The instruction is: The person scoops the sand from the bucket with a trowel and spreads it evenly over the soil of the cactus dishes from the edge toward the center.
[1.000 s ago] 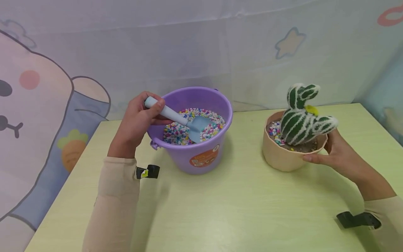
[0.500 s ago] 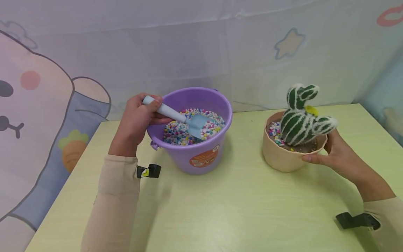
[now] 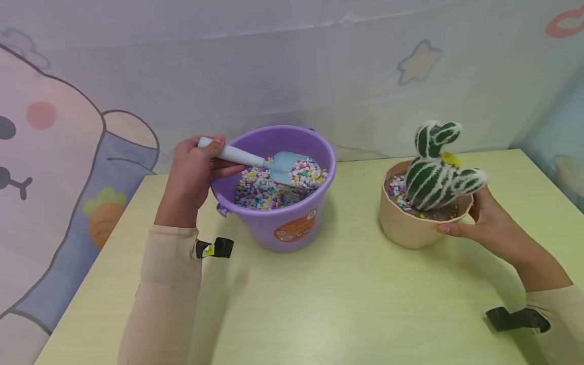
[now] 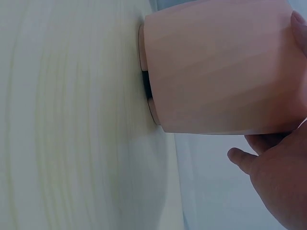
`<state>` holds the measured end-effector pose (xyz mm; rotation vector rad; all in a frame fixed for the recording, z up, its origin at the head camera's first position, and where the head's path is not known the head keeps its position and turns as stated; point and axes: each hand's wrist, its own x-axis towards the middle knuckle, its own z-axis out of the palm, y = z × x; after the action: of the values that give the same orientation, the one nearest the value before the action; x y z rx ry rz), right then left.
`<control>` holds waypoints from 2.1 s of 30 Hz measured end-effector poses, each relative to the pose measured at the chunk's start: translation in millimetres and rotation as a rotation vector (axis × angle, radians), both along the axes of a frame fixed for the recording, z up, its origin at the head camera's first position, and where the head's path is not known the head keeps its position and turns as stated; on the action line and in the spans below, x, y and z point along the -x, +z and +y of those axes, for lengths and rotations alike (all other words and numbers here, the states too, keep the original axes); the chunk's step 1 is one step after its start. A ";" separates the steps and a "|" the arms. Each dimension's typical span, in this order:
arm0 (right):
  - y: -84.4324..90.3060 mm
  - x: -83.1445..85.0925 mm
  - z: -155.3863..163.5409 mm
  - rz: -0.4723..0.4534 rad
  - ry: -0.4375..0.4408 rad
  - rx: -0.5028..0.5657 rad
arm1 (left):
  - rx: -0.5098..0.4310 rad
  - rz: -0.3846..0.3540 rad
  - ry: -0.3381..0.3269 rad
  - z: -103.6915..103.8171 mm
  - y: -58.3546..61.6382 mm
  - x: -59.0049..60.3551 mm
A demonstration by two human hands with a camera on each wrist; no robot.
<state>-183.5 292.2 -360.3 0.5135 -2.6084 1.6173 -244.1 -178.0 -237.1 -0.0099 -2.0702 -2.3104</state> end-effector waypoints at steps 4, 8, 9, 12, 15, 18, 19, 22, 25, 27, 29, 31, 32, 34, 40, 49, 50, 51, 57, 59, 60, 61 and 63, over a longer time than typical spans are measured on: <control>0.5 -0.1 0.0 -0.009 -0.003 -0.002 | -0.063 0.000 0.020 -0.1 0.2 -0.5; 0.9 -0.4 0.0 -0.010 0.000 0.003 | -0.123 0.004 0.036 -1.5 -0.3 -1.1; 0.9 -0.5 0.1 -0.010 0.001 0.002 | -0.136 0.007 0.040 -1.9 -0.5 -1.1; 1.1 -0.8 0.3 -0.010 -0.003 -0.003 | -0.176 0.016 0.042 -2.4 -1.3 -1.2; 1.2 -0.7 0.4 -0.014 -0.004 0.006 | -0.220 0.025 0.036 -2.6 -1.9 -1.4; 0.2 0.4 0.8 -0.012 -0.001 0.025 | -0.250 0.031 0.028 -2.8 -2.9 -1.8; -0.7 0.7 1.0 -0.006 0.004 0.032 | -0.258 0.033 0.024 -2.8 -3.4 -2.0; -3.4 1.8 1.5 0.011 0.020 0.042 | -0.270 0.037 0.019 -2.8 -5.3 -1.8; -4.3 1.0 1.5 0.014 0.036 0.041 | -0.276 0.043 0.014 -2.8 -6.6 -1.1; -1.8 0.0 1.4 0.010 0.032 0.033 | -0.285 0.048 0.011 -2.6 -7.3 -0.8; 1.1 -0.6 0.7 0.014 0.030 0.029 | -0.290 0.056 0.012 -2.3 -7.7 -0.8; 3.9 -0.5 -0.3 0.024 0.027 0.025 | -0.293 0.065 0.015 -1.6 -7.6 -1.5; 4.9 -0.4 -0.9 0.029 0.027 0.024 | -0.295 0.069 0.016 -1.1 -7.4 -1.9; 5.5 0.1 -1.5 0.029 0.023 0.023 | -0.297 0.078 0.019 0.6 -6.5 -3.1; 0.1 3.2 -0.6 0.024 0.015 0.021 | -0.311 0.082 0.008 10.2 -1.8 -5.6; 1.2 4.6 -3.6 0.001 0.019 0.025 | -0.288 0.046 -0.006 29.5 0.3 -0.4; 1.9 4.4 -3.4 0.002 0.017 0.016 | -0.291 0.043 -0.008 32.2 0.3 0.1; 2.5 3.9 -3.1 0.003 0.013 0.007 | -0.289 0.041 -0.011 35.1 0.5 0.7; 3.6 2.1 -2.3 -0.001 -0.003 -0.017 | -0.252 0.025 -0.035 51.6 1.4 2.1; 3.5 2.2 -2.8 -0.009 -0.006 -0.011 | -0.238 0.019 -0.049 56.2 2.0 2.2; 3.4 2.3 -3.2 -0.013 -0.010 -0.008 | -0.236 0.014 -0.058 58.2 2.1 2.4; 3.5 2.3 -3.3 -0.018 -0.012 0.001 | -0.232 0.010 -0.068 60.4 2.2 2.6; 3.3 2.1 -3.5 -0.029 -0.015 0.016 | -0.219 0.004 -0.087 63.8 2.3 2.8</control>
<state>-185.6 288.8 -357.0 0.4721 -2.6114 1.6523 -246.9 -114.2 -234.8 -0.0992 -1.8379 -2.5727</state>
